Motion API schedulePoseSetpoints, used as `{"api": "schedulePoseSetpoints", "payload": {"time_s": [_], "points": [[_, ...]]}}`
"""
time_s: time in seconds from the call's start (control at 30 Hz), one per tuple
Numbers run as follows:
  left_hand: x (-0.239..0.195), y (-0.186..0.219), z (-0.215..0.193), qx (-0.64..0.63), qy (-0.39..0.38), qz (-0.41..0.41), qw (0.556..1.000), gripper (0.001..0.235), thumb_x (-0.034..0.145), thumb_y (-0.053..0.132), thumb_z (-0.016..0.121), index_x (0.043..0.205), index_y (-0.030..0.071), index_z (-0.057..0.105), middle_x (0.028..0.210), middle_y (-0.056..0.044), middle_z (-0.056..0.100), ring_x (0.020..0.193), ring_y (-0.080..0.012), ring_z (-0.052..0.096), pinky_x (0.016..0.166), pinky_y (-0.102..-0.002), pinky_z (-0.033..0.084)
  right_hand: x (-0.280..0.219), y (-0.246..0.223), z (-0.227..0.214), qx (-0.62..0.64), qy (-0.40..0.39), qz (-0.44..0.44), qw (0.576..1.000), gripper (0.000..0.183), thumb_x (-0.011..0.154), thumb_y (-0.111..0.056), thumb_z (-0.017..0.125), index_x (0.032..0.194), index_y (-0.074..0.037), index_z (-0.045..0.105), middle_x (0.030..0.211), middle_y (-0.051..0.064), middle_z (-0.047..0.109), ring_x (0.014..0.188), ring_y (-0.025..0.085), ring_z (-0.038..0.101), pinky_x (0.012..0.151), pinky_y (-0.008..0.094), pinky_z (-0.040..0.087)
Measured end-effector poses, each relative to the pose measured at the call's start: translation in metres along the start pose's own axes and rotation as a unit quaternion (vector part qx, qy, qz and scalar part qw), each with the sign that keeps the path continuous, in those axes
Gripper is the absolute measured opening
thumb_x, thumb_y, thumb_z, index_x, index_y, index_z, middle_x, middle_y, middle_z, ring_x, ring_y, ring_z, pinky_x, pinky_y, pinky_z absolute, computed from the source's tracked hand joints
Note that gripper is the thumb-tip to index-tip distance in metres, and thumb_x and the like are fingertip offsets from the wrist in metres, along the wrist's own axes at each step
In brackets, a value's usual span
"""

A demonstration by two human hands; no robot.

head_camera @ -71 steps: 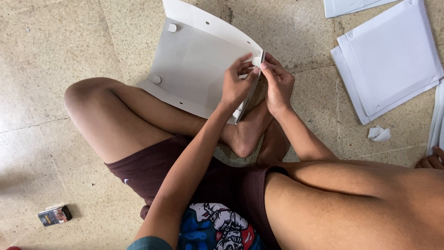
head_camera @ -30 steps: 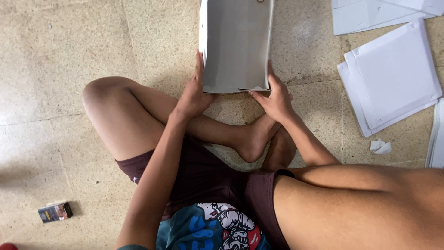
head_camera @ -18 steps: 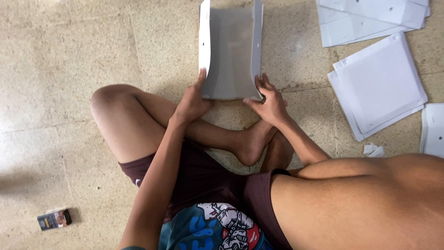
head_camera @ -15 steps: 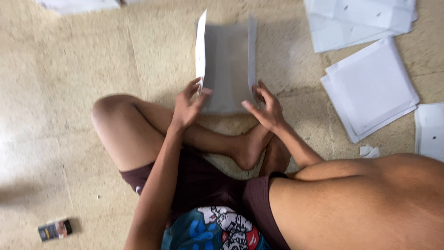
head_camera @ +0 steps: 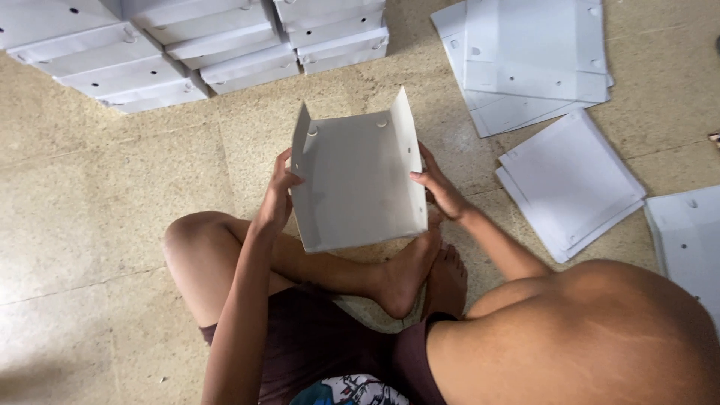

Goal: The person sits on the floor and assembles white cardboard boxes by folding the flaps and securing them with small tabs. They handle multiple flat pieces, fold them into box shapes, and place the finished boxes aside.

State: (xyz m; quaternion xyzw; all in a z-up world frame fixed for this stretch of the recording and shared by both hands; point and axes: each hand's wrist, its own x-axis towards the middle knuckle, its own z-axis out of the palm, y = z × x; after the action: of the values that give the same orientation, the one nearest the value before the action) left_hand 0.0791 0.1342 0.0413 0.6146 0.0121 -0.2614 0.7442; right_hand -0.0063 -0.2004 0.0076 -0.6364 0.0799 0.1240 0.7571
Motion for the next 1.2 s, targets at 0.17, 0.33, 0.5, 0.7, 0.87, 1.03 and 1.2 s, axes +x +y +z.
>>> {"api": "schedulePoseSetpoints", "payload": {"time_s": [0.17,0.33,0.5,0.7,0.87,1.03,1.2], "points": [[0.004,-0.058,-0.027,-0.018,-0.029,0.019,0.999,0.087,0.072,0.015,0.055,0.154,0.018,0.027,0.140,-0.030,0.038,0.119,-0.0459,0.047,0.088,-0.056,0.051,-0.012,-0.016,0.028,-0.038,-0.032,-0.022,0.999,0.080,0.100,-0.031,0.056,0.163,-0.023,0.008,0.154,0.021,0.033,0.133,0.032,0.041,0.107,0.054,0.038],[-0.022,-0.028,-0.003,0.018,-0.070,0.073,0.995,0.088,0.077,0.018,0.051,0.160,0.020,0.021,0.146,-0.030,0.036,0.125,-0.0481,0.048,0.091,-0.059,0.050,-0.013,0.006,0.031,-0.092,0.002,-0.104,0.990,0.078,0.102,-0.029,0.058,0.163,-0.019,0.011,0.164,0.018,0.021,0.148,0.032,0.022,0.121,0.054,0.013],[-0.002,-0.038,-0.009,0.003,-0.037,0.118,0.992,0.084,0.074,0.018,0.055,0.155,0.015,0.032,0.137,-0.022,0.048,0.117,-0.0356,0.050,0.087,-0.046,0.052,-0.007,0.010,0.027,0.006,0.036,-0.118,0.992,0.073,0.093,-0.035,0.051,0.158,-0.016,0.026,0.143,0.016,0.044,0.127,0.024,0.041,0.112,0.044,0.029],[-0.014,-0.016,0.010,0.002,-0.035,0.137,0.990,0.070,0.066,0.024,0.049,0.133,0.008,0.058,0.103,-0.014,0.050,0.096,-0.0273,0.047,0.075,-0.046,0.047,-0.015,-0.032,0.056,-0.018,0.086,-0.100,0.991,0.052,0.098,-0.043,0.047,0.140,-0.014,0.050,0.113,0.008,0.059,0.104,0.014,0.055,0.098,0.031,0.043],[-0.013,-0.038,0.029,-0.017,0.023,0.129,0.991,0.038,0.097,0.038,0.049,0.108,0.007,0.066,0.094,-0.011,0.055,0.091,-0.0222,0.053,0.074,-0.040,0.045,-0.006,0.013,0.031,-0.101,0.131,-0.116,0.979,0.039,0.105,-0.041,0.048,0.120,-0.008,0.064,0.097,0.007,0.064,0.088,0.010,0.057,0.082,0.026,0.047],[0.001,-0.072,0.019,-0.074,0.025,0.154,0.985,0.057,0.106,0.027,0.053,0.154,0.015,0.026,0.132,-0.014,0.054,0.118,-0.0203,0.059,0.096,-0.035,0.052,0.004,0.035,0.030,-0.014,0.195,-0.078,0.977,0.027,0.096,-0.036,0.061,0.107,-0.012,0.064,0.102,0.005,0.066,0.089,0.011,0.059,0.081,0.027,0.049],[-0.022,-0.051,0.040,-0.097,-0.022,0.190,0.977,0.096,0.093,0.065,0.060,0.163,0.018,0.013,0.143,-0.019,0.048,0.130,-0.0254,0.050,0.108,-0.047,0.044,0.009,0.043,0.036,0.144,0.193,-0.022,0.970,0.039,0.094,-0.043,0.053,0.125,-0.020,0.057,0.113,0.006,0.063,0.102,0.016,0.059,0.100,0.034,0.049]]}}
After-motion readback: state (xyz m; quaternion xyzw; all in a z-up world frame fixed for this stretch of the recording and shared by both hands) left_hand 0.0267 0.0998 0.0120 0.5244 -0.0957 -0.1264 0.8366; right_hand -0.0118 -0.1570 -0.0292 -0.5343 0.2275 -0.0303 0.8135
